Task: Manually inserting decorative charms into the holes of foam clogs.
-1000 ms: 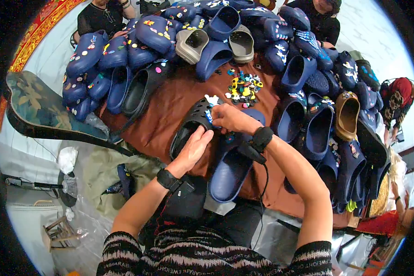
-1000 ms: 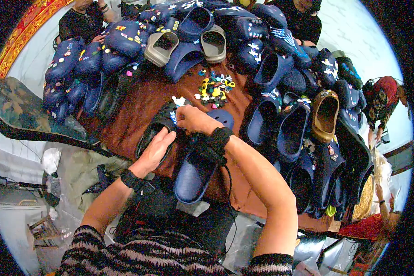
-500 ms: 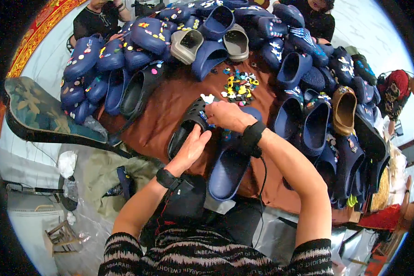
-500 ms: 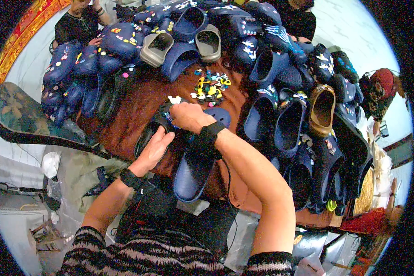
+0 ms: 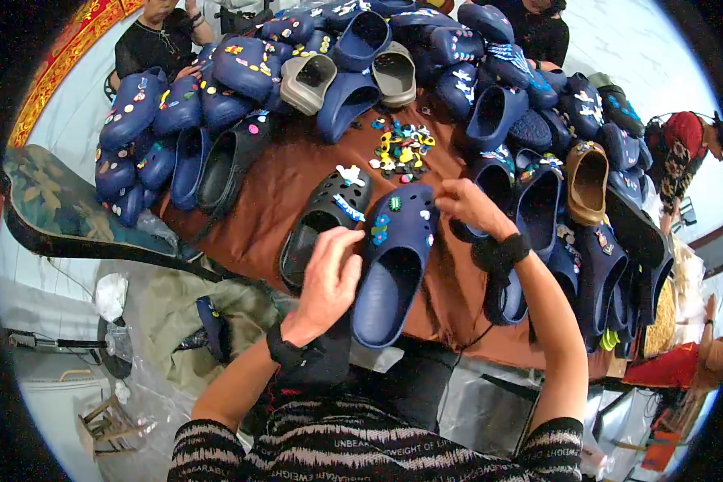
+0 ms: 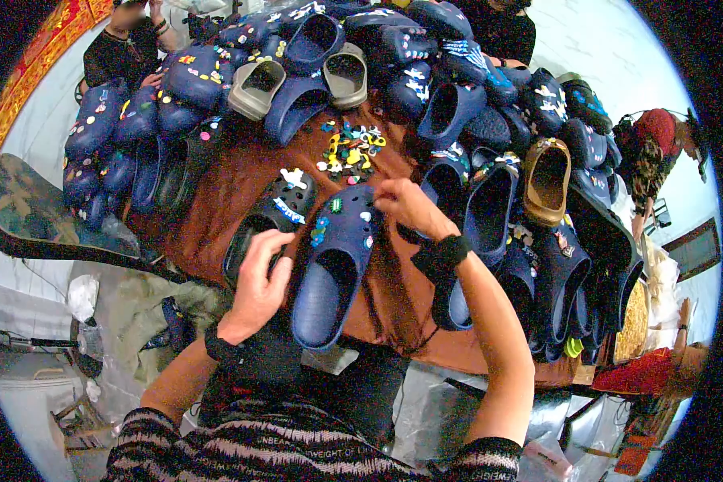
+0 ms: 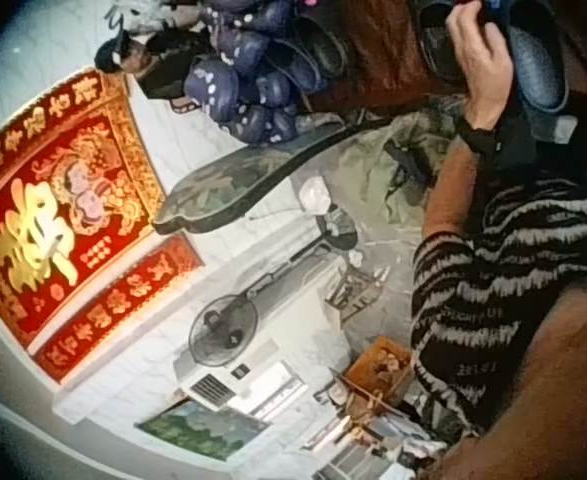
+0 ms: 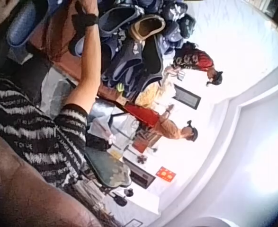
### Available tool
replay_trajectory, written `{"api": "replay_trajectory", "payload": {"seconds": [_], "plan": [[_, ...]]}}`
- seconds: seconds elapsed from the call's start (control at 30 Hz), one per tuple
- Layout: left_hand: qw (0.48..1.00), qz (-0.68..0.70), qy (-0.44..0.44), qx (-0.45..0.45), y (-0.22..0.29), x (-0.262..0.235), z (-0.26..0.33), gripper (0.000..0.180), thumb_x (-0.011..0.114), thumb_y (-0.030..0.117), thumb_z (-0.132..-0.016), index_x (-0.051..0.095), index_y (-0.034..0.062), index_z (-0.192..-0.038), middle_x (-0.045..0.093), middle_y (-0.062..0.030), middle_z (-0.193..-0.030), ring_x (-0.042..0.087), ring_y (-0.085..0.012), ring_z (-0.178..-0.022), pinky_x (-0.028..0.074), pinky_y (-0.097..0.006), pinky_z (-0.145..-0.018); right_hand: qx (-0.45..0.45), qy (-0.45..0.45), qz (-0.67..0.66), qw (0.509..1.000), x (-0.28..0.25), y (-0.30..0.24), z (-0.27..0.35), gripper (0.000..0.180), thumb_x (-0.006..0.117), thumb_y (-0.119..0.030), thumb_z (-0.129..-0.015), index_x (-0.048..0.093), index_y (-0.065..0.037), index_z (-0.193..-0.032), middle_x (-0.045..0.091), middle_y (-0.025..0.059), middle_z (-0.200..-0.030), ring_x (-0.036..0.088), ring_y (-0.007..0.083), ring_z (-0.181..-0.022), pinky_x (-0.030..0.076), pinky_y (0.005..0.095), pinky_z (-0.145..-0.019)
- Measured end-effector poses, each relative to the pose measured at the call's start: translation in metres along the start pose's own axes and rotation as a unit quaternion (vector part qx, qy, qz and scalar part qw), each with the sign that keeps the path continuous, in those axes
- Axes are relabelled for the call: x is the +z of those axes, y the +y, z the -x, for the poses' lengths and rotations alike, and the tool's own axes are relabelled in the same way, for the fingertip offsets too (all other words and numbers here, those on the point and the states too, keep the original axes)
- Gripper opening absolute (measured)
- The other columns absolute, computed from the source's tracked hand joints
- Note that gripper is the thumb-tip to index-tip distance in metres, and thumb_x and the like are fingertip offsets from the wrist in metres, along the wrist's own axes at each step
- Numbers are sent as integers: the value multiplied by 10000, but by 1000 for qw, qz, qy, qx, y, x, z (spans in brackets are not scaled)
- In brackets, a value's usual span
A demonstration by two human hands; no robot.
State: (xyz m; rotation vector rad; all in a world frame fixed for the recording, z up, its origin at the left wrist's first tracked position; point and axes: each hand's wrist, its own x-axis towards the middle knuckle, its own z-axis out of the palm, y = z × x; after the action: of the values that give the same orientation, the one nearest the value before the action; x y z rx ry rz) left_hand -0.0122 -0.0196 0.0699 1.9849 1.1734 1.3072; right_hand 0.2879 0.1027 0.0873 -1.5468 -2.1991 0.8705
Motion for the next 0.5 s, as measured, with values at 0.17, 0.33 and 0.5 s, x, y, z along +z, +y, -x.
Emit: {"api": "replay_trajectory", "payload": {"seconds": [0.17, 0.33, 0.5], "plan": [[995, -16, -92, 28, -5, 34, 3, 512, 578, -24, -876, 450, -25, -1372, 464, -223, -1347, 454, -403, -1281, 375, -451, -1094, -120, 63, 86, 987, 27, -7, 19, 248, 668, -201, -895, 707, -49, -1087, 682, 218, -1003, 655, 400, -970, 529, 450, -841], [989, -107, -74, 72, -24, 53, 18, 702, 584, -93, -790, 373, -2, -1453, 401, -212, -1414, 397, -397, -1340, 336, -464, -1127, -70, 63, 138, 986, 33, -26, 25, 213, 649, -183, -895, 674, -70, -1074, 662, 200, -1002, 645, 411, -968, 523, 466, -827], [988, -112, -73, 79, -25, 58, 19, 780, 584, -128, -745, 346, 6, -1476, 403, -208, -1417, 396, -388, -1345, 333, -464, -1135, -82, 37, 73, 993, 28, -13, 17, 202, 642, -169, -889, 632, -59, -1059, 666, 192, -990, 647, 413, -971, 525, 476, -817]]}}
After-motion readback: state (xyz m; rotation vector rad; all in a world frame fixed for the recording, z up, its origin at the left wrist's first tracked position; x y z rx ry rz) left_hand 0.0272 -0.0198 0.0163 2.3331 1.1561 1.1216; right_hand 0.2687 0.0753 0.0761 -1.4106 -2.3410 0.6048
